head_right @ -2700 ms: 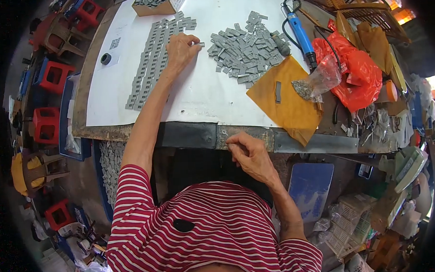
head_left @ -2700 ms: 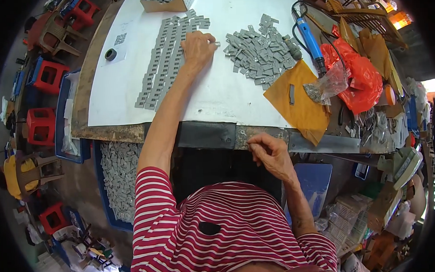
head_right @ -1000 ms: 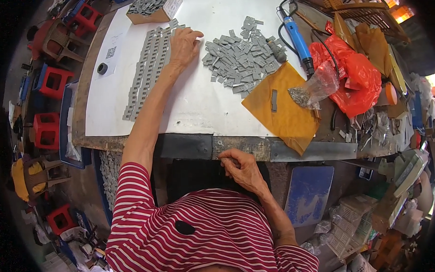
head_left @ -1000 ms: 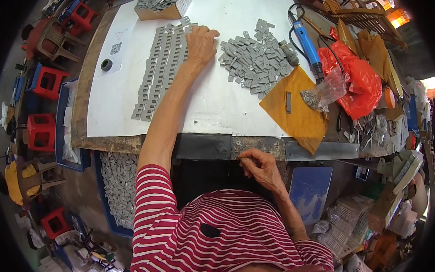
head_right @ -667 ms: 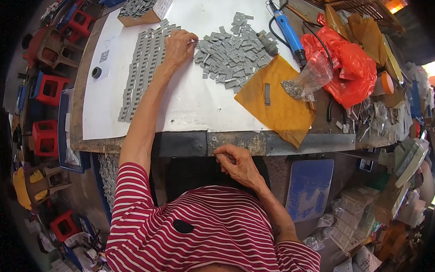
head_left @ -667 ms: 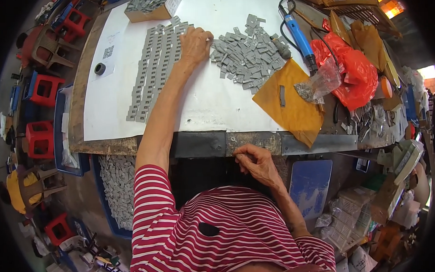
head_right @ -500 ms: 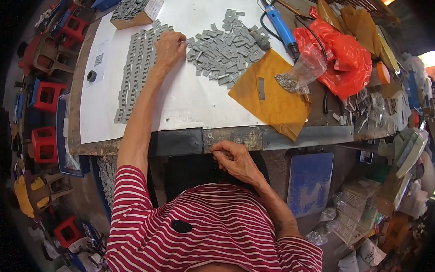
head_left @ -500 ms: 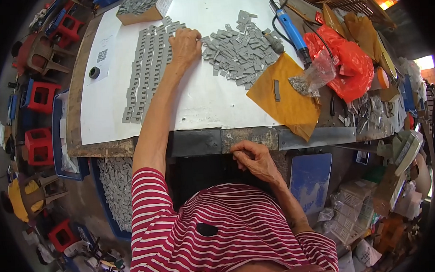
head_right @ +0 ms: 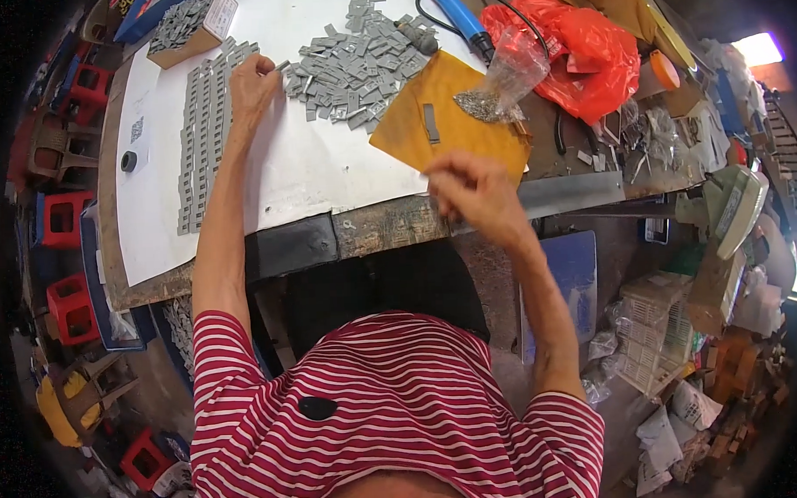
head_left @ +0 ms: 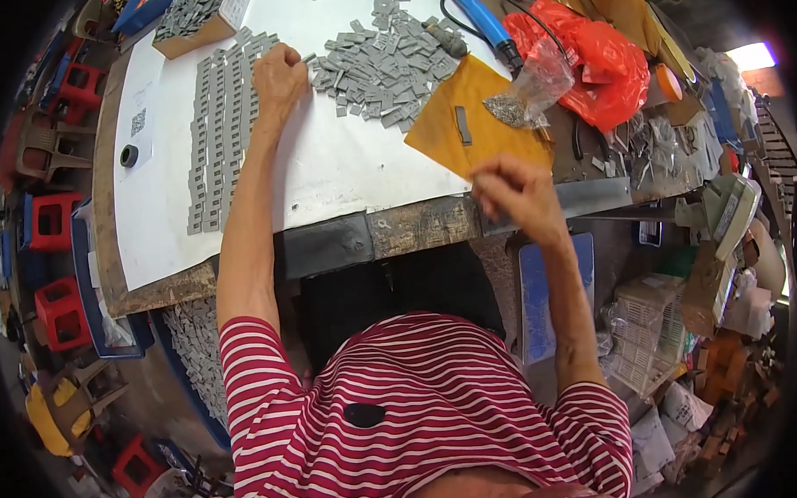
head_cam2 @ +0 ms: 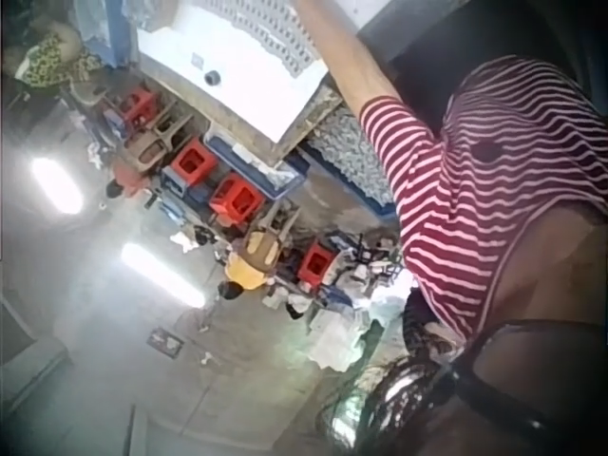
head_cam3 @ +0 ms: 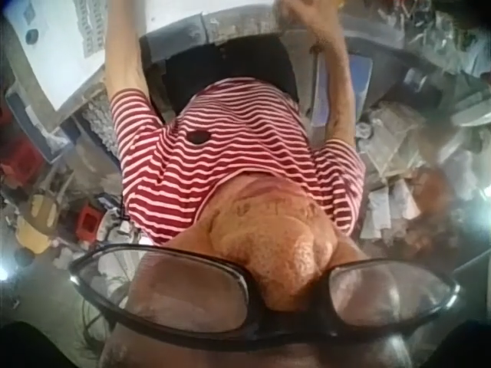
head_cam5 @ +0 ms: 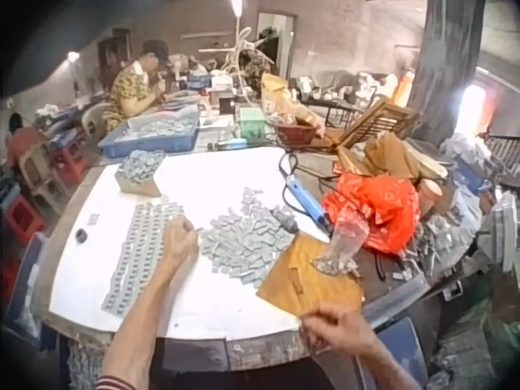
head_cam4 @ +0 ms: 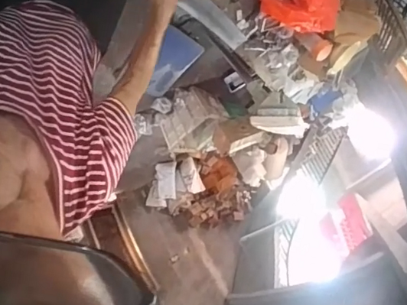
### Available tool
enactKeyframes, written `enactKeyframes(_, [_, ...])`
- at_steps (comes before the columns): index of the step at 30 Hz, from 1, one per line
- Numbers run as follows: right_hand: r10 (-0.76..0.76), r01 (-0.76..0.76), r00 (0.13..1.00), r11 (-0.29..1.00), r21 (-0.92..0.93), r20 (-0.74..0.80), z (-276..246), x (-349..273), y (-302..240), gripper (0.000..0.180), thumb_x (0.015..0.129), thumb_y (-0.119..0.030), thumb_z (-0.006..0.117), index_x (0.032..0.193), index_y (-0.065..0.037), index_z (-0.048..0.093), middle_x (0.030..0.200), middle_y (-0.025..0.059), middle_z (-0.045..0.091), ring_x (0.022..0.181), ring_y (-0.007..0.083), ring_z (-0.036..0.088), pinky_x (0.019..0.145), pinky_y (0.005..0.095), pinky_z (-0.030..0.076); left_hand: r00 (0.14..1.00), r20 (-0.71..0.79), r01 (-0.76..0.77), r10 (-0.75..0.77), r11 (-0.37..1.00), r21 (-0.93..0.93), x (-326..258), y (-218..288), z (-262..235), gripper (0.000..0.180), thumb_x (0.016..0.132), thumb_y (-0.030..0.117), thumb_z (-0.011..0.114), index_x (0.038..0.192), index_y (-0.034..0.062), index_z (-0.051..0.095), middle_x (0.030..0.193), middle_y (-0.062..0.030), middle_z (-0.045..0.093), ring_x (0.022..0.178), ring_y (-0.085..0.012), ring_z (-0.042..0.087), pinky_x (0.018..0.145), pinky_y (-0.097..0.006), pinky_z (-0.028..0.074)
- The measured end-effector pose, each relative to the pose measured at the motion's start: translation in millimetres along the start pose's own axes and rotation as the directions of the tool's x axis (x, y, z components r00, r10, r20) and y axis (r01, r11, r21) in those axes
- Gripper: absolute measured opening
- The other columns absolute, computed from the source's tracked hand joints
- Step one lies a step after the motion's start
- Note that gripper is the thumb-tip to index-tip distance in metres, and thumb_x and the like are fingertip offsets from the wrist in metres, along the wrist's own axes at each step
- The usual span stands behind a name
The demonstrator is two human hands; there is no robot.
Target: Manually assemble small hardware components at a workbench in a workshop.
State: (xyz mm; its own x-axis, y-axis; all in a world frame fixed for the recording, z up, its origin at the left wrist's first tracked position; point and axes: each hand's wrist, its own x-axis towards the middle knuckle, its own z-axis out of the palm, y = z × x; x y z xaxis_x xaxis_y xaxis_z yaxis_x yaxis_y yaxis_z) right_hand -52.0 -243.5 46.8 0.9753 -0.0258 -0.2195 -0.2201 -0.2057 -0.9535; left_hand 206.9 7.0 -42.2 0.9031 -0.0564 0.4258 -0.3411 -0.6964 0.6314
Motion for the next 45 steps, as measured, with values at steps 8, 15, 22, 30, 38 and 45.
enactKeyframes(8, [-0.524, 0.383, 0.85, 0.687, -0.618, -0.056, -27.4, 96.3, 35.6, 0.012, 0.077, -0.009, 0.052, 0.082, 0.0, 0.058, 0.074, 0.0156, 0.057, 0.07, 0.0327, 0.057, 0.062, 0.038, 0.044, 0.989, 0.075, 0.148, -0.129, 0.916, -0.373, -48.3, 52.5, -49.2, 0.009, 0.068, 0.006, 0.061, 0.075, -0.0001, 0.06, 0.064, -0.0024, 0.057, 0.056, -0.0092, 0.05, 0.052, -0.023, 0.041])
enactKeyframes(15, [-0.68, 0.503, 0.72, 0.374, -0.779, 0.139, -31.8, 117.4, 49.6, 0.007, 0.078, -0.006, 0.054, 0.083, -0.001, 0.057, 0.078, 0.0138, 0.056, 0.071, 0.031, 0.056, 0.06, 0.0348, 0.044, 0.838, 0.505, 0.544, -0.205, 0.249, -0.801, -109.6, 87.0, -98.5, 0.033, 0.074, -0.002, 0.054, 0.106, -0.0022, 0.058, 0.082, -0.0021, 0.056, 0.068, -0.0074, 0.047, 0.061, -0.019, 0.037])
enactKeyframes(22, [-0.598, 0.478, 0.751, 0.198, -0.856, 0.281, -30.4, 116.8, 46.2, 0.007, 0.077, -0.004, 0.051, 0.083, -0.003, 0.051, 0.078, 0.0137, 0.052, 0.066, 0.0336, 0.055, 0.056, 0.0403, 0.044, 0.778, 0.624, 0.59, -0.069, -0.26, -0.764, -159.6, 79.7, -101.6, 0.029, 0.078, 0.0, 0.053, 0.108, -0.0006, 0.051, 0.085, -0.0079, 0.051, 0.066, -0.012, 0.042, 0.064, -0.026, 0.037])
enactKeyframes(30, [-0.544, 0.483, 0.733, -0.007, -0.876, 0.408, -32.5, 116.5, 41.7, 0.007, 0.075, -0.004, 0.048, 0.081, -0.001, 0.047, 0.075, 0.0146, 0.05, 0.064, 0.0328, 0.056, 0.053, 0.0394, 0.046, 0.744, 0.664, 0.599, -0.074, -0.366, -0.712, -176.5, 99.2, -95.1, 0.042, 0.082, -0.001, 0.049, 0.123, -0.0006, 0.042, 0.08, -0.0081, 0.049, 0.061, -0.0112, 0.041, 0.062, -0.025, 0.034])
enactKeyframes(38, [-0.55, 0.548, 0.693, -0.02, -0.836, 0.467, -36.1, 122.6, 41.9, 0.008, 0.075, -0.003, 0.046, 0.082, 0.001, 0.045, 0.076, 0.0165, 0.051, 0.068, 0.033, 0.056, 0.056, 0.039, 0.046, 0.729, 0.683, 0.625, -0.039, -0.371, -0.687, -185.5, 107.8, -93.6, 0.033, 0.081, 0.001, 0.05, 0.114, -0.0019, 0.048, 0.077, -0.007, 0.053, 0.061, -0.011, 0.044, 0.06, -0.024, 0.037])
enactKeyframes(45, [-0.579, 0.541, 0.709, 0.082, -0.837, 0.401, -37.3, 131.5, 49.9, 0.008, 0.075, -0.003, 0.052, 0.081, -0.003, 0.046, 0.074, 0.0143, 0.051, 0.068, 0.0332, 0.054, 0.056, 0.04, 0.043, 0.744, 0.653, 0.65, -0.141, -0.073, -0.756, -194.4, 109.6, -95.5, 0.027, 0.08, 0.002, 0.056, 0.105, -0.0007, 0.049, 0.077, -0.0115, 0.058, 0.058, -0.0127, 0.049, 0.057, -0.023, 0.042])
